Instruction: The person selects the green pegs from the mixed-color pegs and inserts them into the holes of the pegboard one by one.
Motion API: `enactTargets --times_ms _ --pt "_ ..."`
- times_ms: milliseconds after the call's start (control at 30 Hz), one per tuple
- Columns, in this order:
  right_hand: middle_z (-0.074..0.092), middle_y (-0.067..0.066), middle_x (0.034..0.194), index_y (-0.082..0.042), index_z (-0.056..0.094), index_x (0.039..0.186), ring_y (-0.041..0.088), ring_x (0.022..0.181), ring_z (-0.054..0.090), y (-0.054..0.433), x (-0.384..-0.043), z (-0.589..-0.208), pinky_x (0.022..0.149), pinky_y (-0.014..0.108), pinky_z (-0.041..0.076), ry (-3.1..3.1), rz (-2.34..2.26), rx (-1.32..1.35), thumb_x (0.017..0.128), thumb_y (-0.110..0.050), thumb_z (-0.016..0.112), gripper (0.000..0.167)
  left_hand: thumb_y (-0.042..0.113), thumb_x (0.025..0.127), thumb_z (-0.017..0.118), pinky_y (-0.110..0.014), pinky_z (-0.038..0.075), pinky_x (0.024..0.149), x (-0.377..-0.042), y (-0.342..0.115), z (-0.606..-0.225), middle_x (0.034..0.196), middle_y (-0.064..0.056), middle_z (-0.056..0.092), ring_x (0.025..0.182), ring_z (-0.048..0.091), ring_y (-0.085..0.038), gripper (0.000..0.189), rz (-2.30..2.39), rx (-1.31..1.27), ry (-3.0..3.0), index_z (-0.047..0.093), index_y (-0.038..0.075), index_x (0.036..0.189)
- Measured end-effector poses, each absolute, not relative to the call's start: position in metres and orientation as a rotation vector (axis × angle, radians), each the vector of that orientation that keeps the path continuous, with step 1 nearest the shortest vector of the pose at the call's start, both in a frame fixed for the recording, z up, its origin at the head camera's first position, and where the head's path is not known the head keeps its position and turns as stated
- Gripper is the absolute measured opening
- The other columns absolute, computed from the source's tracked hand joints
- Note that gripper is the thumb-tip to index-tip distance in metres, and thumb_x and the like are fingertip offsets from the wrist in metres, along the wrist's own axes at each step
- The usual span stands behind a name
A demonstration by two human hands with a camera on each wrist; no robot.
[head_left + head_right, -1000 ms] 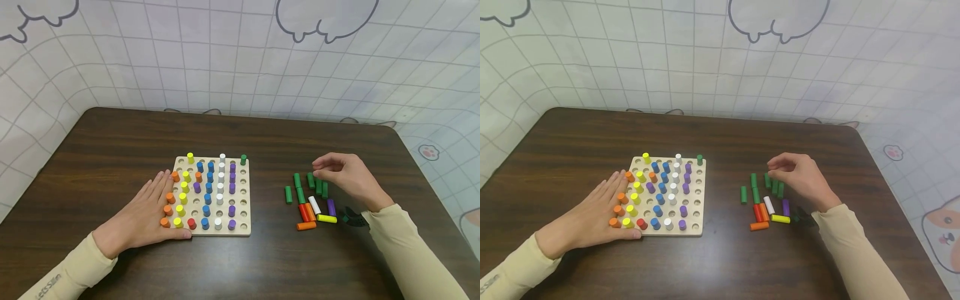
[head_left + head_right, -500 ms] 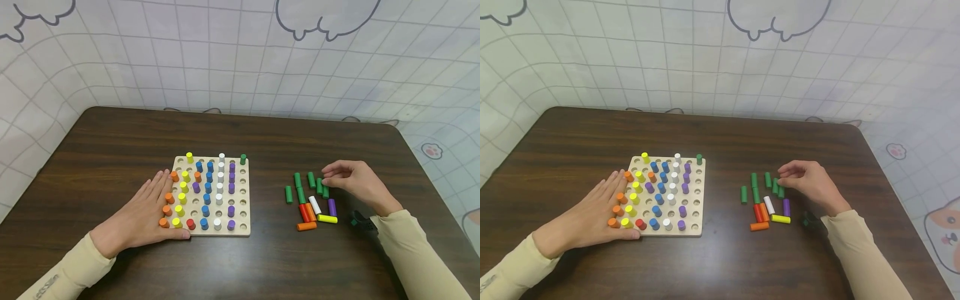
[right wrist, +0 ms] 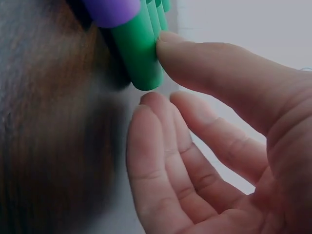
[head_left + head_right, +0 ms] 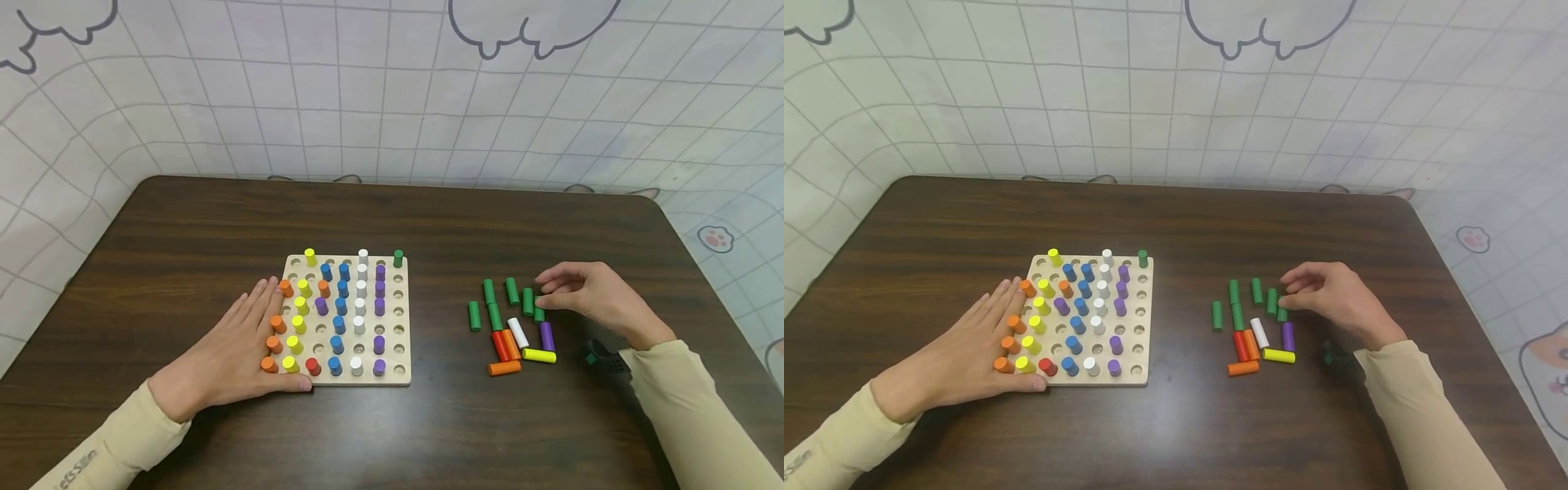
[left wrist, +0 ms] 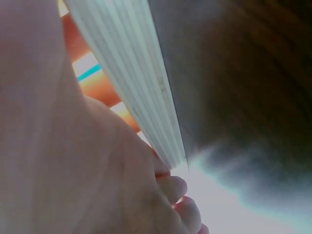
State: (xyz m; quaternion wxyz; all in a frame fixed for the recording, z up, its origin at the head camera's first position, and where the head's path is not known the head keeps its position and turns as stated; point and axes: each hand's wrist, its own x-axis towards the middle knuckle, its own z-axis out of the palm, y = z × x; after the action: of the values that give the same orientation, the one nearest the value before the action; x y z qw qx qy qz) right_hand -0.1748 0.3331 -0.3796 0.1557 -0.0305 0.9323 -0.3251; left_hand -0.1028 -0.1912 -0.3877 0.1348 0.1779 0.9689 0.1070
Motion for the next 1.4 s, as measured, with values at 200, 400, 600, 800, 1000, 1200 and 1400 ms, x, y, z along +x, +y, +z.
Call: enactTargets --times_ms 200,400,600,800,1000,1200,1400 --pt "0.074 0.009 0.108 -0.007 0.067 0.128 0.015 0.085 0.070 0.3355 -0.1735 -0.3806 0.078 0.028 0.058 2.606 -0.979 -0.104 0.091 -0.033 0.080 0.047 0.093 0.074 0.057 -0.067 0.015 0.129 -0.1016 -0.1914 -0.3902 0.176 -0.018 0.004 0.163 0.007 -0.043 0.139 0.322 0.515 2.807 0.006 0.002 0.166" --pt "0.074 0.009 0.105 -0.004 0.065 0.129 0.015 0.085 0.073 0.3337 -0.1729 -0.3822 0.079 0.027 0.060 2.567 -1.036 -0.104 0.093 -0.023 0.077 0.043 0.093 0.074 0.056 -0.067 0.016 0.129 -0.1020 -0.1910 -0.3921 0.176 -0.018 0.004 0.163 0.007 -0.043 0.139 0.318 0.523 2.813 0.006 0.001 0.166" --pt "0.075 0.007 0.106 -0.006 0.064 0.130 0.015 0.088 0.069 0.3316 -0.1718 -0.3826 0.081 0.029 0.056 2.618 -0.984 -0.075 0.094 -0.023 0.075 0.041 0.094 0.074 0.056 -0.066 0.016 0.129 -0.1028 -0.1903 -0.3929 0.176 -0.018 0.003 0.163 0.007 -0.042 0.140 0.313 0.526 2.813 0.005 0.002 0.166" --pt "0.076 0.005 0.103 -0.008 0.065 0.130 0.016 0.087 0.070 0.3281 -0.1707 -0.3825 0.080 0.029 0.056 2.649 -0.929 -0.069 0.093 -0.029 0.077 0.044 0.095 0.073 0.055 -0.067 0.017 0.129 -0.1026 -0.1911 -0.3921 0.176 -0.018 0.004 0.163 0.007 -0.043 0.141 0.302 0.522 2.811 0.005 0.002 0.166" --pt "0.077 0.003 0.098 -0.006 0.069 0.120 0.016 0.085 0.074 0.3269 -0.1705 -0.3805 0.086 0.042 0.063 2.644 -0.912 -0.024 0.089 -0.038 0.081 0.047 0.095 0.073 0.055 -0.067 0.017 0.129 -0.1028 -0.1921 -0.3916 0.176 -0.018 0.004 0.163 0.008 -0.043 0.140 0.297 0.527 2.819 0.005 0.002 0.166" --pt "0.080 0.001 0.091 -0.004 0.074 0.114 0.015 0.082 0.078 0.3267 -0.1715 -0.3778 0.095 0.053 0.061 2.606 -0.903 0.026 0.087 -0.046 0.082 0.050 0.095 0.073 0.055 -0.067 0.017 0.129 -0.1024 -0.1919 -0.3907 0.176 -0.019 0.004 0.163 0.008 -0.043 0.140 0.297 0.526 2.821 0.006 0.002 0.166" --pt "0.080 0.003 0.093 -0.002 0.075 0.114 0.016 0.082 0.078 0.3263 -0.1712 -0.3765 0.091 0.047 0.064 2.579 -0.928 0.037 0.087 -0.045 0.082 0.051 0.094 0.073 0.056 -0.068 0.017 0.128 -0.1023 -0.1917 -0.3903 0.176 -0.019 0.003 0.163 0.008 -0.043 0.140 0.308 0.527 2.814 0.005 0.001 0.166"
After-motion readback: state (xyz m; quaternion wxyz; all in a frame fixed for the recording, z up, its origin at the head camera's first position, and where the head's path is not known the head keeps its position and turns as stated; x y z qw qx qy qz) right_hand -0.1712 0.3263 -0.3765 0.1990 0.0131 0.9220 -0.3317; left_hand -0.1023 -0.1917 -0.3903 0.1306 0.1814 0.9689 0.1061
